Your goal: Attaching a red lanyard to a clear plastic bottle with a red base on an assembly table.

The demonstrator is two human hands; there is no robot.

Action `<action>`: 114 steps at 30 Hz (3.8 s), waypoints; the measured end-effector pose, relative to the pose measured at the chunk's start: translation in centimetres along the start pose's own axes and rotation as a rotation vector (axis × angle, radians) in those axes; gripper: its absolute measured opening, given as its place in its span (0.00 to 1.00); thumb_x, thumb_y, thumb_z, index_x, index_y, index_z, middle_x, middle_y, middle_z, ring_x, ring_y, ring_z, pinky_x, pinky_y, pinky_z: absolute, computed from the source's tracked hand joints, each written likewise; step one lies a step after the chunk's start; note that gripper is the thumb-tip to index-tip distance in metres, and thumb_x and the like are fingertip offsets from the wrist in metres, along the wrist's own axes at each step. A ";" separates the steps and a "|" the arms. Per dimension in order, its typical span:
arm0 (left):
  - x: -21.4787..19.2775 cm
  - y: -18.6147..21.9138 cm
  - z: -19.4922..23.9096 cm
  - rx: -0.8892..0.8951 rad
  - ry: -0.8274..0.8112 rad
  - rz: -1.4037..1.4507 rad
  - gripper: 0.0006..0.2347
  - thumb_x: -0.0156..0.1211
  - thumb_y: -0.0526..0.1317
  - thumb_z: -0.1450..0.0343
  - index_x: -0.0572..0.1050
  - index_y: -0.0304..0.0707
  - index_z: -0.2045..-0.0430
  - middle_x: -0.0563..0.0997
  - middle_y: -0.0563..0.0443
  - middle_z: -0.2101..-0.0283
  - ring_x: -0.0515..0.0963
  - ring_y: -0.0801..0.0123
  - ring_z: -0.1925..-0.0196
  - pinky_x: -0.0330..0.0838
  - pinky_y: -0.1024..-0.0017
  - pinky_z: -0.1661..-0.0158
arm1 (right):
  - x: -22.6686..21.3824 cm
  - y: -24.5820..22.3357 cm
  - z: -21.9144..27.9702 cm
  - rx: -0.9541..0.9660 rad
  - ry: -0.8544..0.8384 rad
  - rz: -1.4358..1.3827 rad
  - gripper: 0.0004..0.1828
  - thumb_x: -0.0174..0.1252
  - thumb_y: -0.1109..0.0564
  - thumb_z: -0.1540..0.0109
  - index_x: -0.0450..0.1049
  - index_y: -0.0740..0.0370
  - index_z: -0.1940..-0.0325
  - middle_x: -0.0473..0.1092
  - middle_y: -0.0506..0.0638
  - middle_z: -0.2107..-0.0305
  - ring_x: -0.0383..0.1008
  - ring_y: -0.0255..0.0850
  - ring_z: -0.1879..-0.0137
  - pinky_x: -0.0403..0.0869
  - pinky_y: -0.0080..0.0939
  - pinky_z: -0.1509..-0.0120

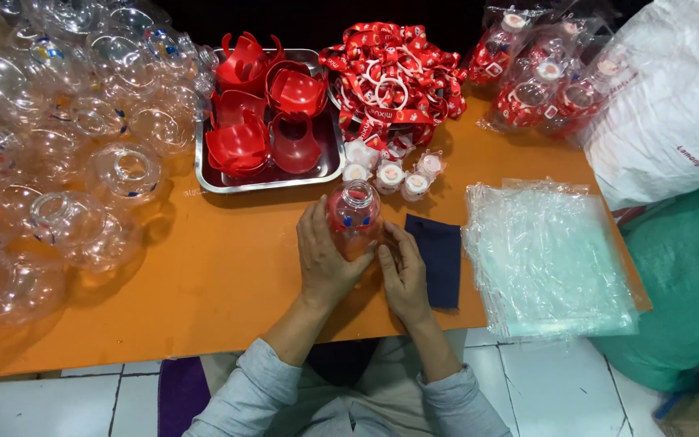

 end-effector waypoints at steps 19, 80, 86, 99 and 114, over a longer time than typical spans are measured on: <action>-4.6 2.0 -5.6 -0.045 -0.173 0.201 0.24 0.54 0.48 0.28 0.69 0.28 0.41 0.69 0.29 0.43 0.67 0.31 0.36 0.59 0.44 0.38 | -3.6 -3.2 -7.2 0.060 -0.093 0.327 0.20 0.52 0.48 0.30 0.75 0.64 0.42 0.71 0.62 0.51 0.74 0.61 0.42 0.74 0.59 0.39; 2.4 18.7 -21.2 0.252 -0.464 0.593 0.24 0.57 0.53 0.28 0.65 0.36 0.44 0.74 0.46 0.47 0.78 0.64 0.46 0.78 0.68 0.46 | -14.9 -21.8 -15.6 -0.399 0.240 0.130 0.11 0.47 0.55 0.20 0.69 0.65 0.45 0.71 0.51 0.66 0.67 0.33 0.66 0.69 0.29 0.64; 2.6 19.3 -19.0 0.347 -0.461 0.529 0.19 0.61 0.49 0.27 0.70 0.38 0.48 0.77 0.52 0.59 0.72 0.70 0.62 0.68 0.73 0.61 | -16.5 -21.0 -12.4 -0.314 0.204 0.023 0.10 0.49 0.53 0.22 0.70 0.62 0.43 0.73 0.50 0.65 0.69 0.32 0.68 0.69 0.26 0.65; 1.4 18.3 -16.1 -0.111 -1.055 1.087 0.05 0.55 0.37 0.22 0.78 0.40 0.58 0.78 0.57 0.72 0.77 0.79 0.71 0.79 0.80 0.61 | -17.7 -18.6 -9.5 -0.038 0.265 -0.414 0.07 0.56 0.54 0.28 0.74 0.58 0.48 0.74 0.48 0.70 0.75 0.35 0.72 0.75 0.30 0.75; -1.7 18.1 -11.2 -0.046 -0.871 0.915 0.08 0.52 0.31 0.27 0.71 0.38 0.55 0.75 0.55 0.59 0.76 0.77 0.57 0.73 0.78 0.52 | -13.4 -16.7 -6.9 0.034 -0.030 -0.520 0.13 0.52 0.58 0.29 0.71 0.66 0.41 0.70 0.50 0.74 0.75 0.41 0.64 0.77 0.38 0.53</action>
Point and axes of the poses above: each hand's wrist, its own z-axis away from the middle knuckle, its own x-axis out of the palm, y = z × x, the point moved 5 cm from there along -z, towards the middle knuckle
